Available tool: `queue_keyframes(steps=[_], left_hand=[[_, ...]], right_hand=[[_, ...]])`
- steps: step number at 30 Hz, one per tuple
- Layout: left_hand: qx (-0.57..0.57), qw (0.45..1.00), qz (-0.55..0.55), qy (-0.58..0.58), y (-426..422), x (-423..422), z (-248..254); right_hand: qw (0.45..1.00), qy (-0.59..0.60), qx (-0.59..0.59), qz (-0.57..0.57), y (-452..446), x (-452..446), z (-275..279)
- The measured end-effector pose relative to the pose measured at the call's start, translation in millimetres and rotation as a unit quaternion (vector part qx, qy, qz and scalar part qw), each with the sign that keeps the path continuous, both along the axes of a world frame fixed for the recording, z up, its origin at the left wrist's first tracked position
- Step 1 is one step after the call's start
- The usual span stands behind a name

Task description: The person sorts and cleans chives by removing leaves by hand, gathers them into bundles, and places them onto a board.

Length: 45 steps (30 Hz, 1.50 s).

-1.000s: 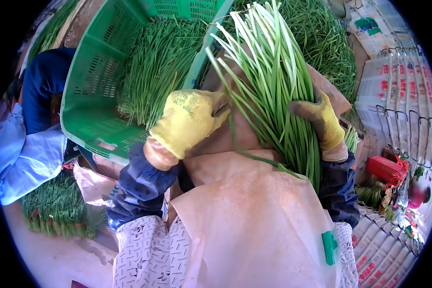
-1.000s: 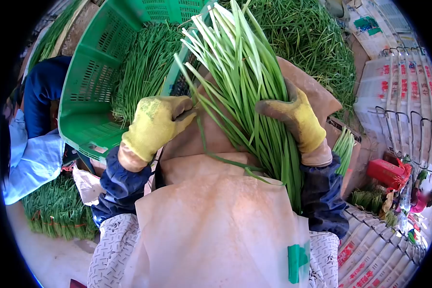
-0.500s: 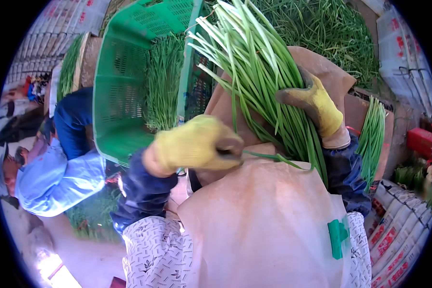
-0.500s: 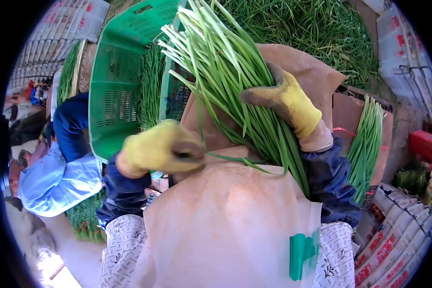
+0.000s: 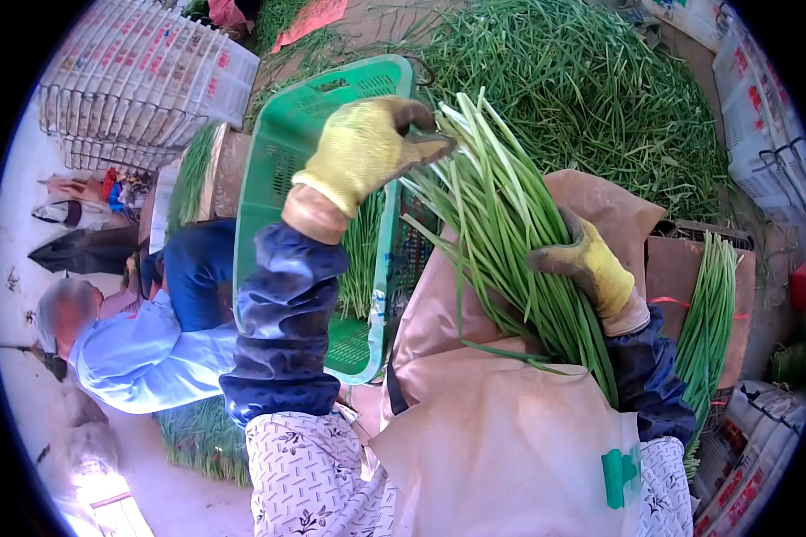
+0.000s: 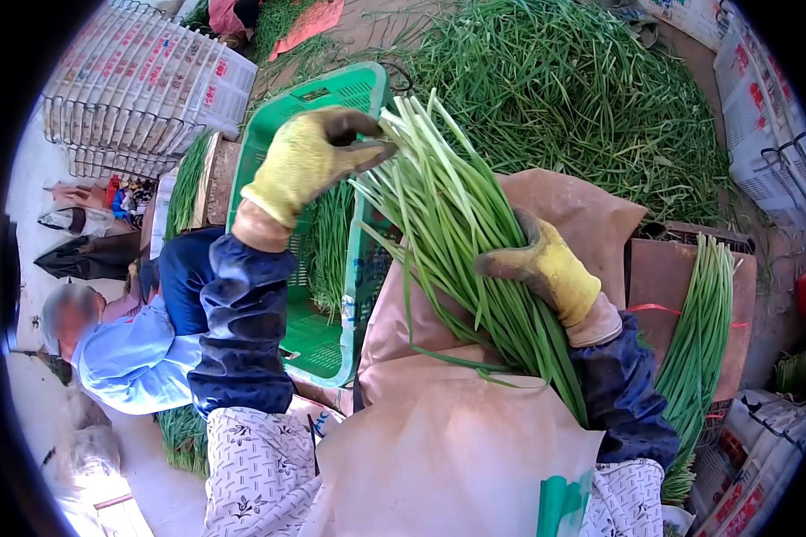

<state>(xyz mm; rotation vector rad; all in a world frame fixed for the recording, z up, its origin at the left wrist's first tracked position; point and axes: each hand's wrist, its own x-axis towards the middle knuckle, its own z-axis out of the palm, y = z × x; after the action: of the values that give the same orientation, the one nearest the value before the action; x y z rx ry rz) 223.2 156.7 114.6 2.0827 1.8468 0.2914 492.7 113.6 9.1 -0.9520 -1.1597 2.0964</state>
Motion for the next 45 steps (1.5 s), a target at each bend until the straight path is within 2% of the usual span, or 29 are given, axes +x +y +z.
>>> queue_keyframes(steps=[1, 2, 6, 8, 10, 12, 13, 14, 15, 17, 18, 20, 22, 24, 26, 28, 30, 32, 33, 34, 35, 36, 38, 40, 41, 42, 44, 45], left_hand=[[0.0, 0.998, -0.017, 0.065, 5, 3, -3], [-0.002, 0.998, -0.017, 0.063, 13, 2, -7], [0.177, 0.955, 0.186, 0.15, 84, -34, -9], [0.214, 0.94, 0.227, 0.137, 106, -75, -6], [0.207, 0.935, 0.215, 0.192, 103, -110, -17], [0.191, 0.955, 0.151, 0.168, 62, -124, -26], [0.006, 0.98, 0.198, 0.012, 32, -110, -16], [-0.181, 0.944, 0.236, -0.143, -3, -91, -5], [-0.231, 0.92, 0.226, -0.221, -34, -73, -9], [-0.32, 0.89, 0.215, -0.245, -77, -48, -21], [-0.312, 0.868, 0.195, -0.333, -96, -50, -42], [-0.172, 0.845, 0.193, -0.468, -117, -21, -70], [-0.097, 0.772, 0.228, -0.585, -122, 15, -89], [-0.009, 0.792, 0.201, -0.576, -110, 43, -102], [0.079, 0.843, 0.165, -0.506, -96, 55, -98], [-0.016, 0.641, 0.176, -0.747, -87, 61, -76], [-0.028, 0.57, 0.148, -0.808, -84, 50, -80], [-0.011, 0.549, 0.089, -0.831, -90, 51, -80], [-0.048, 0.512, 0.089, -0.853, -87, 44, -93], [-0.082, 0.473, 0.086, -0.873, -81, 39, -101], [-0.069, 0.494, 0.085, -0.862, -81, 37, -108], [-0.066, 0.486, 0.084, -0.868, -82, 36, -109], [-0.041, 0.475, 0.081, -0.875, -82, 34, -109], [-0.045, 0.465, 0.065, -0.881, -76, 29, -107], [-0.038, 0.465, 0.053, -0.883, -74, 28, -111], [-0.025, 0.46, 0.032, -0.887, -72, 30, -106], [-0.025, 0.44, -0.02, -0.897, -65, 29, -107], [-0.038, 0.426, -0.05, -0.903, -62, 26, -113]], right_hand=[[1.0, -0.017, 0.006, 0.0, 0, 0, 0], [1.0, -0.019, 0.005, 0.0, 0, 1, 1], [1.0, -0.007, -0.029, -0.008, -4, 1, 1], [0.997, 0.05, -0.055, -0.033, -5, 2, 2], [0.998, 0.04, -0.043, -0.035, -3, 7, -3], [0.998, 0.032, -0.036, -0.04, -2, 11, -3], [0.998, 0.033, -0.051, -0.031, -1, 11, 1], [0.997, 0.034, -0.067, -0.019, -1, 11, 3], [0.997, 0.041, -0.065, -0.025, -1, 10, 1], [0.997, 0.046, -0.06, -0.025, -2, 9, 2], [0.997, 0.053, -0.052, -0.027, -2, 8, 3], [0.998, 0.043, -0.045, -0.029, -4, 4, 7], [0.998, 0.032, -0.034, -0.03, -4, 3, 7], [0.999, -0.039, 0.028, -0.022, -5, 5, 3], [0.999, -0.031, 0.011, -0.033, -13, -3, 19], [1.0, -0.011, -0.005, -0.014, -18, -5, 32], [0.999, -0.027, 0.038, -0.003, -20, -2, 25], [0.998, 0.016, 0.043, 0.031, -20, 3, 18], [0.999, 0.004, -0.01, 0.042, -19, -1, 33], [0.999, -0.006, -0.006, 0.046, -15, -2, 36], [0.992, -0.084, 0.04, 0.088, -8, -1, 38], [0.975, -0.162, 0.083, 0.129, -4, -3, 40], [0.97, -0.171, 0.119, 0.125, -8, -6, 52], [0.987, -0.071, 0.139, -0.025, -18, -17, 57], [0.961, -0.116, 0.251, -0.022, -21, -23, 57], [0.912, -0.225, 0.339, 0.043, -20, -26, 69], [0.968, -0.186, 0.165, 0.04, -30, -32, 76], [0.972, -0.188, 0.14, 0.03, -30, -36, 82]])
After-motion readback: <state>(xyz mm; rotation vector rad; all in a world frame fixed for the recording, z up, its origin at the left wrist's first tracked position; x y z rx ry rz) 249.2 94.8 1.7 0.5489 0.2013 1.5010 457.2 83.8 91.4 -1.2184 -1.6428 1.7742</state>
